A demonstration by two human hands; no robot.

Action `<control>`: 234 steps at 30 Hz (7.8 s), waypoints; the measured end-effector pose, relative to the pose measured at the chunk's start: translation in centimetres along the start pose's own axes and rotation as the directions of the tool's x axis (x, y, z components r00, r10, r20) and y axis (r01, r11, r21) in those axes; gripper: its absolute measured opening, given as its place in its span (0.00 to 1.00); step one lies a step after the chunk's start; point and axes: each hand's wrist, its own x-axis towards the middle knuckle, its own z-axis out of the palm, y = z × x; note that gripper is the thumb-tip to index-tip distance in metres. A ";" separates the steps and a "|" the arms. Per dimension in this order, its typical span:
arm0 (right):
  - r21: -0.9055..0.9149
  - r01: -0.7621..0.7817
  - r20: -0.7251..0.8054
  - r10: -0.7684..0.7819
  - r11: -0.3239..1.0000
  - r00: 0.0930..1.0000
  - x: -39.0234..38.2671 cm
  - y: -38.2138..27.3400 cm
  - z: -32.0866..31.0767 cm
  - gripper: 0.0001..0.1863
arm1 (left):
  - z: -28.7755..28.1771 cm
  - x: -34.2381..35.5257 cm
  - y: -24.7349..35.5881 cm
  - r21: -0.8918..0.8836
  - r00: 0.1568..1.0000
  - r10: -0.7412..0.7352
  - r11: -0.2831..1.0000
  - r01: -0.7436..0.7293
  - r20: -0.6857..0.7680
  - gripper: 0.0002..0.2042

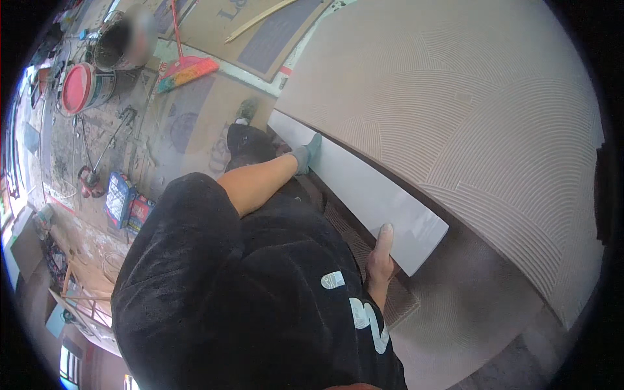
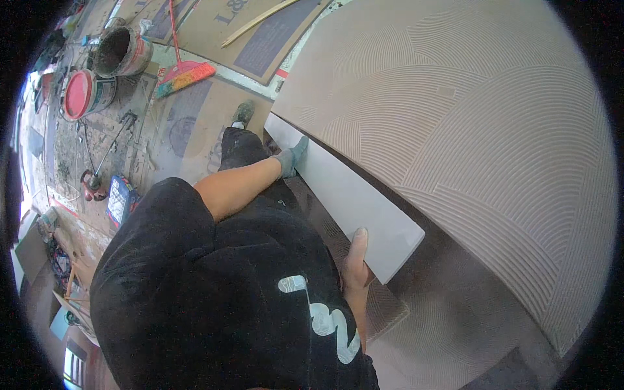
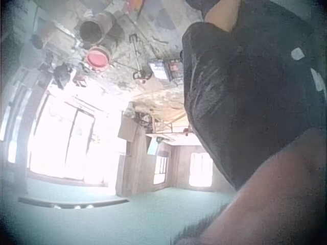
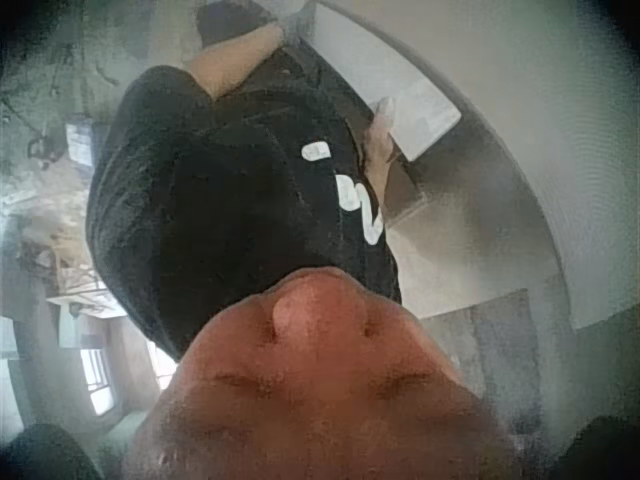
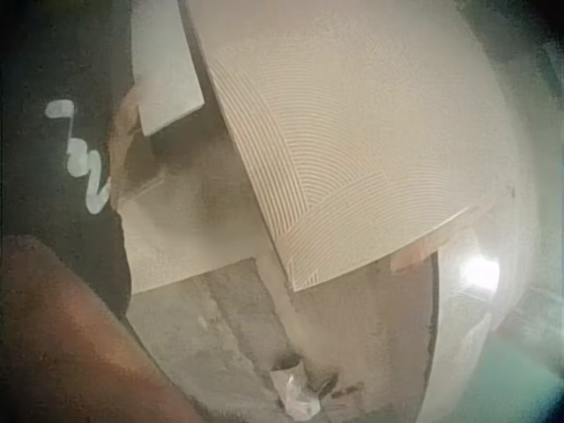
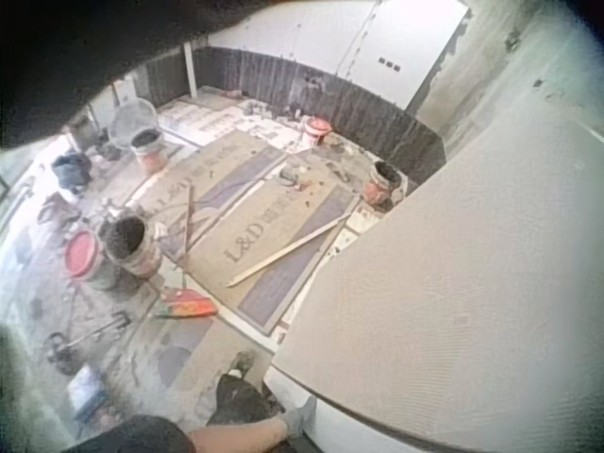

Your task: Cutting a ceramic tile using an angle grinder and preparing it for installation.

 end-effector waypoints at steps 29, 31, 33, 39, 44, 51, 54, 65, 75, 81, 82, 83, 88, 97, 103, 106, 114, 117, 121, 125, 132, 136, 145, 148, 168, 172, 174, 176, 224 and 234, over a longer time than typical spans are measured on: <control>0.084 -0.171 -0.070 0.177 0.982 0.982 0.0 2.9 -1.1 0.24 | -0.7 0.8 0.1 0.220 0.999 -0.032 0.975 0.040 -0.037 0.36; 0.140 -0.147 -0.064 0.157 0.979 0.985 0.1 2.4 -0.9 0.25 | -0.8 0.7 0.2 0.237 0.998 -0.035 0.970 0.045 -0.043 0.35; 0.133 -0.147 -0.059 0.155 0.980 0.986 0.2 2.3 -0.9 0.24 | -0.7 0.7 0.2 0.254 0.998 -0.037 0.966 0.048 -0.049 0.35; 0.122 -0.141 -0.062 0.149 0.983 0.987 0.3 3.6 -1.4 0.23 | -0.3 1.5 -0.4 0.277 0.998 -0.050 0.959 0.059 -0.037 0.34; 0.073 -0.120 -0.054 0.124 0.990 0.991 0.3 4.3 -2.2 0.23 | 0.2 2.5 -1.2 0.280 0.998 -0.065 0.957 0.069 -0.025 0.33; -0.017 -0.185 -0.115 0.182 0.983 0.977 0.7 1.8 -2.9 0.23 | 1.6 2.6 -1.4 0.310 0.995 -0.096 0.946 0.098 -0.021 0.32; -0.016 -0.206 -0.126 0.203 0.978 0.971 0.8 1.0 -3.6 0.24 | 2.5 2.8 -2.0 0.510 0.995 -0.100 0.855 0.093 -0.015 0.32; -0.038 -0.178 -0.133 0.171 0.983 0.976 0.7 5.7 -5.6 0.24 | 4.2 6.7 -5.7 0.585 0.996 -0.083 0.809 0.048 0.033 0.30; -0.028 -0.152 -0.107 0.148 0.988 0.983 0.9 1.4 -3.4 0.23 | 2.0 5.3 -3.7 0.782 0.999 -0.017 0.623 -0.028 0.049 0.28; -0.036 -0.128 -0.070 0.126 0.991 0.990 0.7 0.7 -0.6 0.21 | -2.4 4.3 -2.3 0.988 0.987 0.040 -0.014 -0.154 0.154 0.27; -0.028 -0.085 -0.085 0.083 0.996 0.993 0.6 0.8 -0.3 0.21 | -3.1 4.1 -2.0 0.969 0.983 0.032 -0.176 -0.174 0.182 0.27; -0.035 -0.095 -0.075 0.092 0.995 0.993 0.5 0.9 0.1 0.21 | -3.9 3.9 -1.8 0.926 0.977 0.024 -0.324 -0.191 0.210 0.27; 0.023 -0.104 0.005 0.104 0.994 0.995 -0.1 1.6 2.0 0.19 | -7.7 2.5 -1.0 0.607 0.965 -0.057 -0.768 -0.205 0.255 0.26; 0.038 -0.066 0.036 0.065 0.997 0.997 -1.2 2.4 3.5 0.19 | -11.8 1.4 -1.0 0.332 0.964 -0.102 -0.925 -0.182 0.246 0.25; 0.039 -0.072 0.005 0.072 0.997 0.997 -1.0 3.5 3.6 0.18 | -11.9 2.2 -0.7 0.258 0.963 -0.080 -0.955 -0.148 0.256 0.24; 0.041 -0.115 0.022 0.114 0.993 0.993 -0.8 3.6 3.2 0.20 | -11.3 2.9 -0.7 0.214 0.963 -0.073 -0.968 -0.131 0.260 0.23; 0.033 -0.081 -0.117 0.084 0.996 0.990 0.8 3.5 0.1 0.18 | -3.4 4.3 -0.6 0.020 0.953 -0.074 -0.996 -0.084 0.293 0.22; 0.023 -0.068 -0.158 0.071 0.997 0.985 1.5 3.9 -1.2 0.17 | -0.5 4.0 -0.3 0.436 0.959 -0.006 -0.890 -0.133 0.282 0.16; 0.003 -0.005 -0.194 0.006 1.000 0.981 2.7 3.8 -2.5 0.16 | 1.0 5.0 -0.6 0.887 0.926 0.255 -0.439 -0.146 0.279 0.15; -0.144 0.010 -0.215 -0.041 0.990 0.976 3.8 2.5 -2.7 0.15 | 1.1 8.2 -0.8 0.228 0.996 0.038 0.973 -0.018 -0.085 0.14; -0.069 0.154 -0.255 -0.166 0.986 0.953 4.8 1.2 -2.3 0.18 | 1.0 10.9 -1.3 0.126 0.983 0.038 0.992 -0.015 -0.181 0.15; -0.020 0.148 -0.246 -0.148 0.989 0.958 4.6 1.0 -1.8 0.21 | 0.2 9.1 -0.9 0.285 0.988 0.086 0.958 -0.046 -0.131 0.16; 0.028 0.055 -0.151 -0.050 0.998 0.987 3.4 0.4 1.8 0.19 | -9.5 10.4 -1.9 0.412 0.969 0.158 0.909 -0.067 -0.190 0.17; 0.035 0.088 -0.107 -0.084 0.996 0.991 3.4 0.3 2.8 0.20 | -15.4 14.0 -1.9 0.955 0.908 0.352 0.100 -0.278 0.227 0.18; -0.070 0.046 -0.061 -0.051 0.996 0.997 2.2 1.4 3.4 0.27 | -15.3 8.9 -1.1 0.860 0.907 0.313 -0.502 -0.095 0.283 0.16; 0.012 0.044 -0.101 -0.042 0.999 0.994 2.8 1.8 3.2 0.26 | -18.3 14.3 -2.4 0.899 0.877 0.336 -0.388 -0.202 0.342 0.13; 0.015 0.006 -0.106 -0.004 1.000 0.994 3.1 1.7 2.9 0.26 | -19.4 17.1 -2.4 0.838 0.763 0.387 -0.048 -0.544 0.518 0.11; 0.022 -0.031 -0.106 0.033 0.999 0.994 3.2 1.6 2.6 0.25 | -19.4 17.6 -2.6 0.838 0.710 0.498 -0.066 -0.541 0.498 0.08; 0.417 -0.236 -0.899 0.437 0.878 0.034 -16.1 -0.7 -1.0 0.15 | 25.5 -2.6 -2.3 0.027 0.765 -0.449 -0.855 -0.518 0.462 0.22; 0.509 -0.308 -0.759 0.588 0.803 0.279 -16.1 2.7 2.0 0.19 | 4.2 -10.7 31.4 0.542 0.926 0.133 -0.835 -0.088 0.354 0.27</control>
